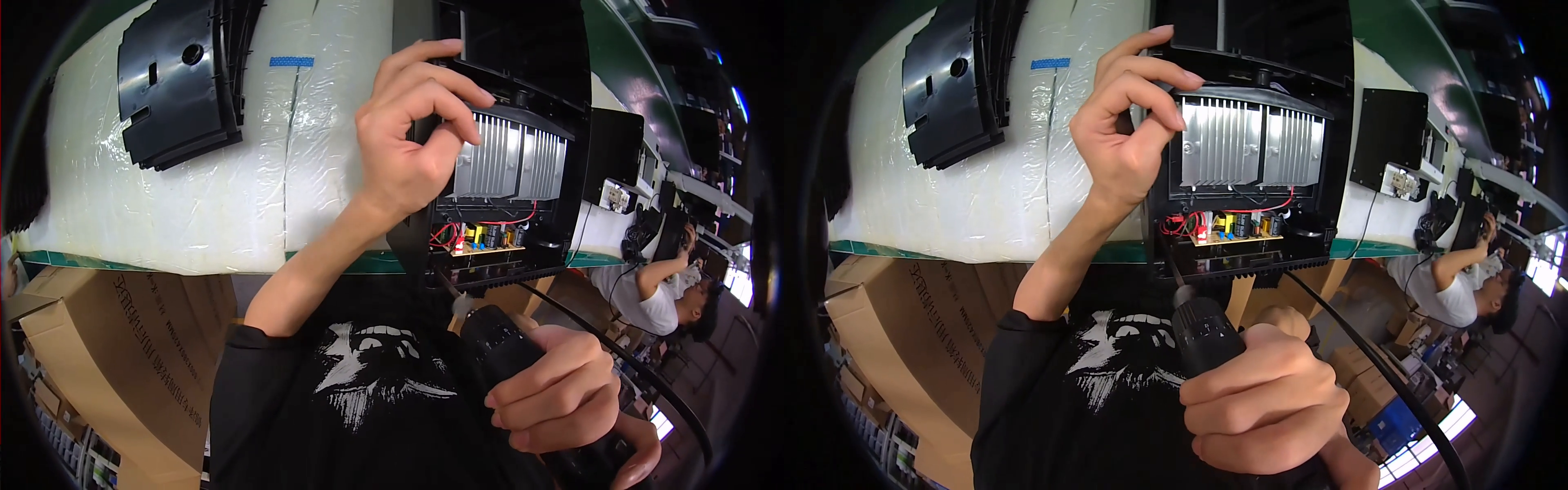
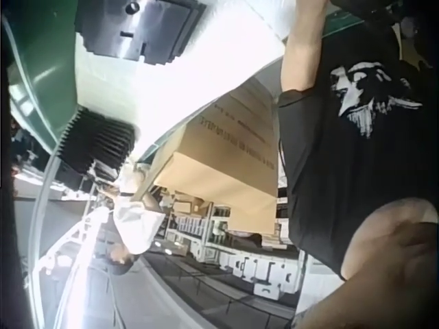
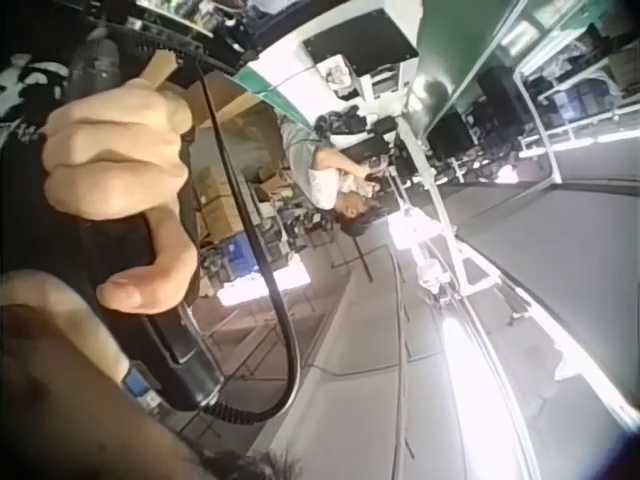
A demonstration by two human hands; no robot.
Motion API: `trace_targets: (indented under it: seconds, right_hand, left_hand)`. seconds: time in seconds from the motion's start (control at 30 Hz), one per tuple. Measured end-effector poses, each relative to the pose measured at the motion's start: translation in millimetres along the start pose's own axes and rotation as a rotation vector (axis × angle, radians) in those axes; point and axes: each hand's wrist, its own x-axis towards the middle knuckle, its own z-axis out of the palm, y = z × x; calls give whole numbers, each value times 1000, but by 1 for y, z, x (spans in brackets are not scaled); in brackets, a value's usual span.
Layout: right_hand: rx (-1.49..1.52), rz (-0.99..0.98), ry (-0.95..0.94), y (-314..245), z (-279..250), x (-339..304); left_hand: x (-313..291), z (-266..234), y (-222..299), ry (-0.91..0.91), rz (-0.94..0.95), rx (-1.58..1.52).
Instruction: Installing an internal component into a device housing and securing it with screws using an electric screwdriver on an assembly line.
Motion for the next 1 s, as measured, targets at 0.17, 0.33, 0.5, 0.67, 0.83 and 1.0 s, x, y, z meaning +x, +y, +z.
trace_targets:
  seconds: [0.17, 0.33, 0.5, 0.67, 0.83, 1.0]
  right_hand:
    - [34, 2, -85, 10, -1, 6]
    - [66, -20, -119, 20, 1, 9]
    - [85, -5, -102, 20, 6, 11]
    - [135, 34, -45, 13, 8, 14]
    - [57, 240, -136, -16, -10, 23]
    - [-75, -91, 101, -55, -27, 23]
  left_hand:
    - [0, -2, 5, 51, -40, -13]
    - [-2, -1, 5, 78, -57, -34]
    - [-3, -1, 5, 109, -88, -49]
    - [1, 1, 9, 102, -109, -55]
    - [6, 1, 15, 16, -247, 37]
    - [1, -7, 12, -41, -234, 120]
